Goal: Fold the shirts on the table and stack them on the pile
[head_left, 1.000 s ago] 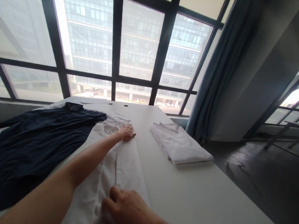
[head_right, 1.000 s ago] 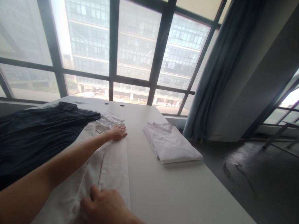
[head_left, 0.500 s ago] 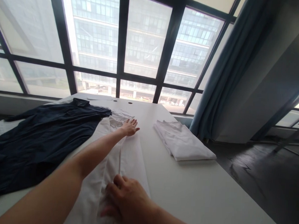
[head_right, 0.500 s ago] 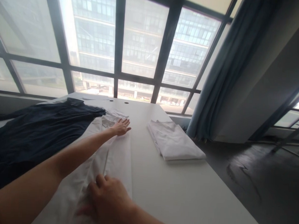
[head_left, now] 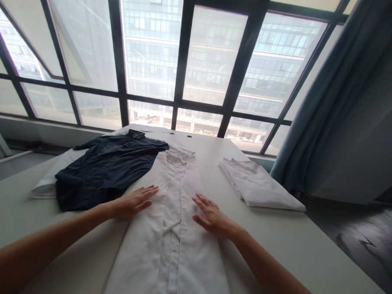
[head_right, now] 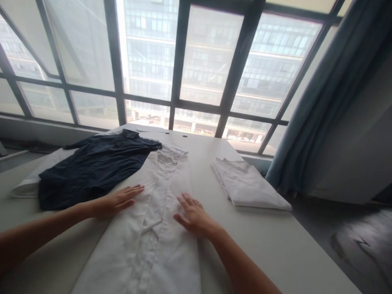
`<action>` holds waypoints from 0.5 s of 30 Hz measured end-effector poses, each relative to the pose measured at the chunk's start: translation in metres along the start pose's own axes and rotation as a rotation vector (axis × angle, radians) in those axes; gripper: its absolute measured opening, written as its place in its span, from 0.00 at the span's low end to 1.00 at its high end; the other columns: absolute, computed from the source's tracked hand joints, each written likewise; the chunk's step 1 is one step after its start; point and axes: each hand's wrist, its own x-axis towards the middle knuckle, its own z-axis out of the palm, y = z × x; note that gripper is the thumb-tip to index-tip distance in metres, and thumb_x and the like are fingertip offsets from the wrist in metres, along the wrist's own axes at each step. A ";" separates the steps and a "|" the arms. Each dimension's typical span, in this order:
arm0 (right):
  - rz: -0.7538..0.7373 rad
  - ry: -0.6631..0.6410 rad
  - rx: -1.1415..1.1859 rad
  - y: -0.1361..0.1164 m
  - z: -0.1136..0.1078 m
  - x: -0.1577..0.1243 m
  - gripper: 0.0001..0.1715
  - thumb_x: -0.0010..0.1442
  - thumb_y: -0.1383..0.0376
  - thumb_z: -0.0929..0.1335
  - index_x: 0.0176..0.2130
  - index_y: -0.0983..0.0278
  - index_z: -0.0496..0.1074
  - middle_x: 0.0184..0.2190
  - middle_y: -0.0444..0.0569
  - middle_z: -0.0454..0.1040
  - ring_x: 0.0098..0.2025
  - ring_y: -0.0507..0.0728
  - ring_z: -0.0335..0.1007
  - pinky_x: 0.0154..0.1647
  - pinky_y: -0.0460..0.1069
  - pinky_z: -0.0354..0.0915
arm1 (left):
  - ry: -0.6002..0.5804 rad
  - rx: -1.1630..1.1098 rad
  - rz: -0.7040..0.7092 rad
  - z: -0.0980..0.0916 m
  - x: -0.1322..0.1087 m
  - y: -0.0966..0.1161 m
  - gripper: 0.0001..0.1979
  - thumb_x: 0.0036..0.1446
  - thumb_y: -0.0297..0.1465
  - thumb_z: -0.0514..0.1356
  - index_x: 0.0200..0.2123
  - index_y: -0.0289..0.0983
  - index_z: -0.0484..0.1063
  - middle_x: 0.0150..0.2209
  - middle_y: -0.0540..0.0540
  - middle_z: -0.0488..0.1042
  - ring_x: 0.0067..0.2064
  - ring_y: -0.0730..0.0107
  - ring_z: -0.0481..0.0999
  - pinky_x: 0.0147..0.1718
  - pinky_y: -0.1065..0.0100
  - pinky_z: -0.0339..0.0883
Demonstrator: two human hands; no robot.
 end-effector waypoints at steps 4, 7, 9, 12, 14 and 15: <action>0.074 0.242 -0.034 0.029 -0.007 0.003 0.29 0.61 0.70 0.61 0.61 0.67 0.67 0.63 0.60 0.65 0.65 0.62 0.58 0.67 0.59 0.52 | 0.018 -0.073 -0.051 -0.020 -0.024 -0.007 0.24 0.65 0.34 0.51 0.63 0.38 0.66 0.68 0.43 0.57 0.69 0.57 0.55 0.66 0.58 0.50; 0.036 0.265 0.014 0.040 -0.010 0.003 0.32 0.55 0.73 0.63 0.60 0.67 0.69 0.60 0.60 0.67 0.63 0.62 0.62 0.66 0.57 0.55 | -0.027 -0.090 0.010 -0.030 -0.029 0.005 0.24 0.62 0.31 0.54 0.62 0.41 0.67 0.68 0.44 0.57 0.70 0.57 0.53 0.67 0.56 0.47; 0.003 0.193 0.066 0.039 -0.013 0.000 0.34 0.56 0.72 0.65 0.61 0.66 0.68 0.63 0.59 0.63 0.65 0.62 0.59 0.67 0.57 0.53 | -0.092 -0.120 0.071 -0.034 -0.029 0.016 0.26 0.60 0.32 0.57 0.62 0.45 0.67 0.69 0.45 0.55 0.71 0.56 0.49 0.67 0.54 0.43; 0.018 0.017 0.065 0.032 -0.022 -0.011 0.43 0.51 0.65 0.72 0.65 0.61 0.64 0.70 0.57 0.50 0.70 0.66 0.47 0.68 0.59 0.49 | -0.205 -0.169 0.141 -0.036 -0.031 0.032 0.35 0.55 0.37 0.64 0.66 0.49 0.61 0.70 0.46 0.50 0.71 0.49 0.43 0.67 0.47 0.35; 0.030 -0.086 0.050 0.023 -0.030 -0.020 0.53 0.44 0.59 0.77 0.66 0.57 0.62 0.72 0.56 0.43 0.72 0.70 0.39 0.69 0.61 0.45 | -0.252 -0.187 0.184 -0.037 -0.034 0.041 0.42 0.50 0.40 0.67 0.67 0.50 0.58 0.71 0.45 0.48 0.71 0.44 0.40 0.66 0.44 0.30; 0.026 -0.115 0.049 0.017 -0.034 -0.024 0.56 0.40 0.57 0.79 0.66 0.56 0.62 0.72 0.55 0.41 0.72 0.71 0.37 0.69 0.62 0.43 | -0.268 -0.197 0.205 -0.038 -0.035 0.047 0.43 0.48 0.41 0.68 0.67 0.50 0.58 0.71 0.45 0.48 0.71 0.44 0.41 0.66 0.43 0.28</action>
